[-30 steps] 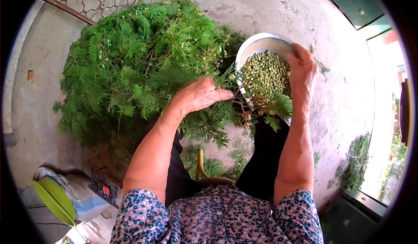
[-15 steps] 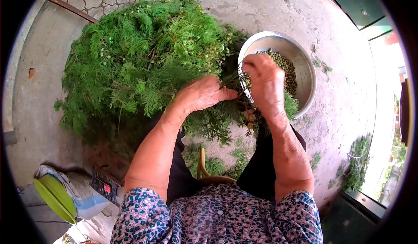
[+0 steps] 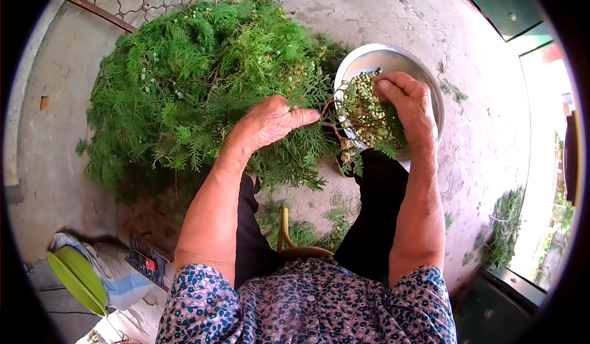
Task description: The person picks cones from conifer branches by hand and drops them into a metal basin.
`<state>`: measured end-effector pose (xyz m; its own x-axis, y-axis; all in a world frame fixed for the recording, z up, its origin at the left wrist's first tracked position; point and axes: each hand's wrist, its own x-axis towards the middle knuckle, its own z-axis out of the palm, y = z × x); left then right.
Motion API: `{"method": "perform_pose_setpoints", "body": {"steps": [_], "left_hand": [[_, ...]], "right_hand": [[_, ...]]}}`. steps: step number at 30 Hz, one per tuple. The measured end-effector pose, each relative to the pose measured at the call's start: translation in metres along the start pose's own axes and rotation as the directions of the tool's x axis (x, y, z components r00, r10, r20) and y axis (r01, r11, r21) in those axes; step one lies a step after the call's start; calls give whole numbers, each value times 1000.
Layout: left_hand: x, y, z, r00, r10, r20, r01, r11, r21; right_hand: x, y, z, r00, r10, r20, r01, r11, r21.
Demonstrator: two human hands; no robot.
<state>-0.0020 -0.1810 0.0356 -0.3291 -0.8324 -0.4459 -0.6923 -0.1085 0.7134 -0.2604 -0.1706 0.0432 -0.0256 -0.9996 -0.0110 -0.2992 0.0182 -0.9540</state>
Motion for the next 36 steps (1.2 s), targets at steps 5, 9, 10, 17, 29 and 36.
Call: {"method": "perform_pose_setpoints", "body": {"steps": [5, 9, 10, 17, 29, 36], "left_hand": [[-6, 10, -4, 995, 45, -93, -45, 999, 10], [-5, 14, -6, 994, -22, -108, 33, 994, 102], [-4, 13, -5, 994, -24, -110, 35, 994, 100], [5, -10, 7, 958, 157, -240, -116, 978, 175], [-5, -13, 5, 937, 230, -262, -178, 962, 209], [-12, 12, -8, 992, -18, -125, 34, 992, 126]], "right_hand": [[-2, -1, 11, 977, -127, 168, 157, 971, -179], [-5, -11, 20, 922, -319, 219, 367, 900, -236], [-5, -13, 24, 883, -410, 230, 463, 842, -278], [-7, 4, 52, 857, -363, 366, 488, 801, -348], [-4, -6, 44, 906, -289, 309, 381, 876, -295], [-1, -6, 39, 983, 122, -134, -63, 923, 379]]}}
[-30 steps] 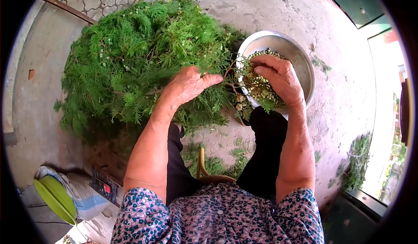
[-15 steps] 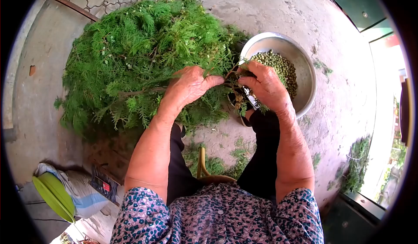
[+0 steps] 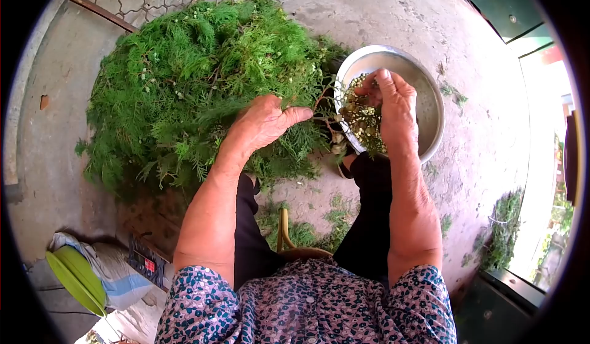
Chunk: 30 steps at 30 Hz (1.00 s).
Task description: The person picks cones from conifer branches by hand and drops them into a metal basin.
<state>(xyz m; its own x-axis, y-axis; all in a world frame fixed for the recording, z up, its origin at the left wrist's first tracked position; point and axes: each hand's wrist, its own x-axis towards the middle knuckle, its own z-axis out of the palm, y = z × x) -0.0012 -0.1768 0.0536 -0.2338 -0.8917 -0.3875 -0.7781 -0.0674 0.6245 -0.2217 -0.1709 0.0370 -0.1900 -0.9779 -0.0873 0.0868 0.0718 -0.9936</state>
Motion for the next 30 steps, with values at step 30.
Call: {"method": "perform_pose_setpoints", "body": {"steps": [30], "left_hand": [[11, -5, 2, 997, -22, -77, 14, 994, -108]], "right_hand": [[11, -4, -35, 993, -80, -82, 102, 947, 305]]}}
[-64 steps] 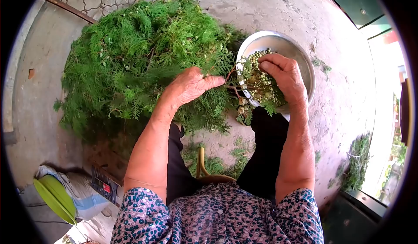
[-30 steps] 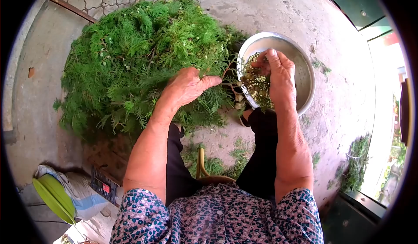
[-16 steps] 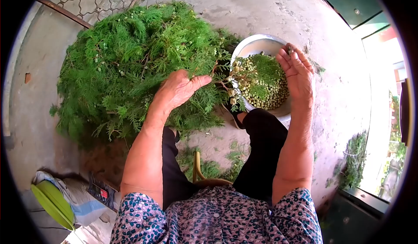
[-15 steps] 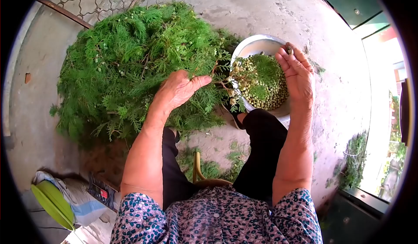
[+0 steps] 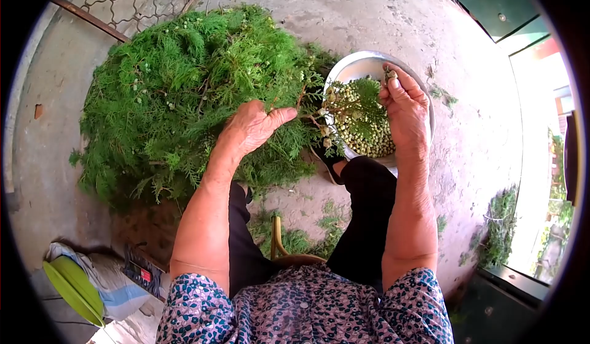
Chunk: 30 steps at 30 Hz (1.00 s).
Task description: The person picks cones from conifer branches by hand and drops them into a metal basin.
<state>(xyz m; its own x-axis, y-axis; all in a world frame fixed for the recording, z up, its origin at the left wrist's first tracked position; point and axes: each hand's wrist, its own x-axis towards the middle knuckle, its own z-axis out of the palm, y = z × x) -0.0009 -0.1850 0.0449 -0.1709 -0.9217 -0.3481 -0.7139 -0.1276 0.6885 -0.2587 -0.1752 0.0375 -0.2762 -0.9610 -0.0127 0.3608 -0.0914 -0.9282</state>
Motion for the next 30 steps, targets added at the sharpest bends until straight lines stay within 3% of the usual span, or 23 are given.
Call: {"method": "perform_pose_setpoints", "body": {"steps": [3, 9, 11, 14, 16, 18, 20, 22, 24, 26, 30], "left_hand": [[-2, 0, 0, 1000, 17, 8, -17, 1000, 25], [5, -13, 0, 998, 13, -69, -11, 1000, 28], [6, -15, -1, 996, -18, -92, 18, 1000, 1], [9, -26, 8, 894, 271, -356, -358, 911, -205], [-6, -12, 3, 914, 227, -337, -310, 925, -219], [-12, -6, 7, 750, 323, -577, -555, 783, -283], [-26, 2, 3, 787, 261, -559, -481, 827, -291], [-35, 4, -6, 912, 152, -380, -286, 902, -323], [-48, 7, -8, 858, 256, -444, -434, 824, -364], [-66, 14, -19, 935, 199, -294, -337, 757, -559], [-91, 18, -27, 943, 222, -248, -330, 725, -605]], "right_hand": [[0, 2, 2, 1000, 23, -11, -23, 999, 27], [-10, -9, 12, 996, -54, 72, 63, 989, -134], [-15, -12, 17, 993, -38, 116, 46, 997, -66], [-29, -19, 30, 977, 47, 208, -73, 990, 118], [-42, -17, 43, 960, 77, 268, -128, 975, 179], [-59, -16, 58, 948, 136, 287, -200, 958, 206], [-71, 0, 63, 933, 117, 340, -191, 962, 194], [-86, 8, 75, 927, 188, 324, -261, 945, 199], [-96, 21, 86, 932, 183, 313, -267, 931, 250], [-105, 24, 95, 929, 167, 330, -266, 921, 283], [-123, 20, 110, 925, 223, 309, -320, 894, 314]]}}
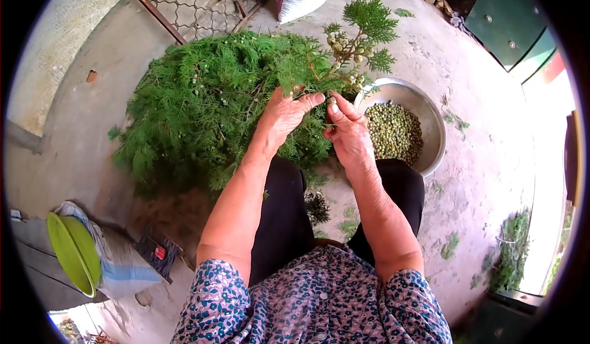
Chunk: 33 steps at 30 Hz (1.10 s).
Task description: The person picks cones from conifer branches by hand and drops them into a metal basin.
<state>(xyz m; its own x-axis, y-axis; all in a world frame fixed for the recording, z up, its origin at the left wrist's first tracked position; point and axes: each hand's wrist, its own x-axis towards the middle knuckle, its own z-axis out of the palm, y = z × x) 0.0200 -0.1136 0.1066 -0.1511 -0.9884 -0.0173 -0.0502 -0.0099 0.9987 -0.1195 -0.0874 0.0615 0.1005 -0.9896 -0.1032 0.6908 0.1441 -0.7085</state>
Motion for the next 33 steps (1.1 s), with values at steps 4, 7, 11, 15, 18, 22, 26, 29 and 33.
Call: {"method": "perform_pose_setpoints", "body": {"steps": [4, 7, 11, 15, 18, 22, 26, 29, 33], "left_hand": [[-24, 9, 2, 986, -94, -137, 88, 995, -51], [-38, 11, -3, 991, -122, -51, 107, 967, -231], [-52, 10, -4, 984, -120, -129, 97, 981, -168], [-68, 16, -10, 988, -137, -73, 115, 962, -247], [-81, 19, -13, 984, -145, -105, 117, 965, -233], [-88, 15, -23, 980, -153, -129, 145, 987, -70], [-93, 5, -23, 980, -197, -22, 198, 976, 88], [-95, 1, -10, 958, -286, 30, 271, 933, 236], [-107, 13, 19, 965, -237, 111, 215, 960, 179]], "right_hand": [[-12, 3, 12, 999, -34, 28, 36, 997, -71], [-23, 4, 18, 998, -34, 52, 38, 996, -80], [-41, 1, 25, 998, 2, 59, 1, 998, -61], [-61, -11, 26, 998, -22, 61, 23, 999, -25], [-73, -26, 7, 972, -237, 8, 226, 915, -336], [-67, -74, -54, 614, -750, 247, 334, -36, -942], [-84, -101, -71, 600, -796, 78, 188, 45, -981], [-115, -98, -26, 626, -774, 98, 454, 259, -853], [-129, -78, 5, 699, -576, 423, 611, 174, -772]]}}
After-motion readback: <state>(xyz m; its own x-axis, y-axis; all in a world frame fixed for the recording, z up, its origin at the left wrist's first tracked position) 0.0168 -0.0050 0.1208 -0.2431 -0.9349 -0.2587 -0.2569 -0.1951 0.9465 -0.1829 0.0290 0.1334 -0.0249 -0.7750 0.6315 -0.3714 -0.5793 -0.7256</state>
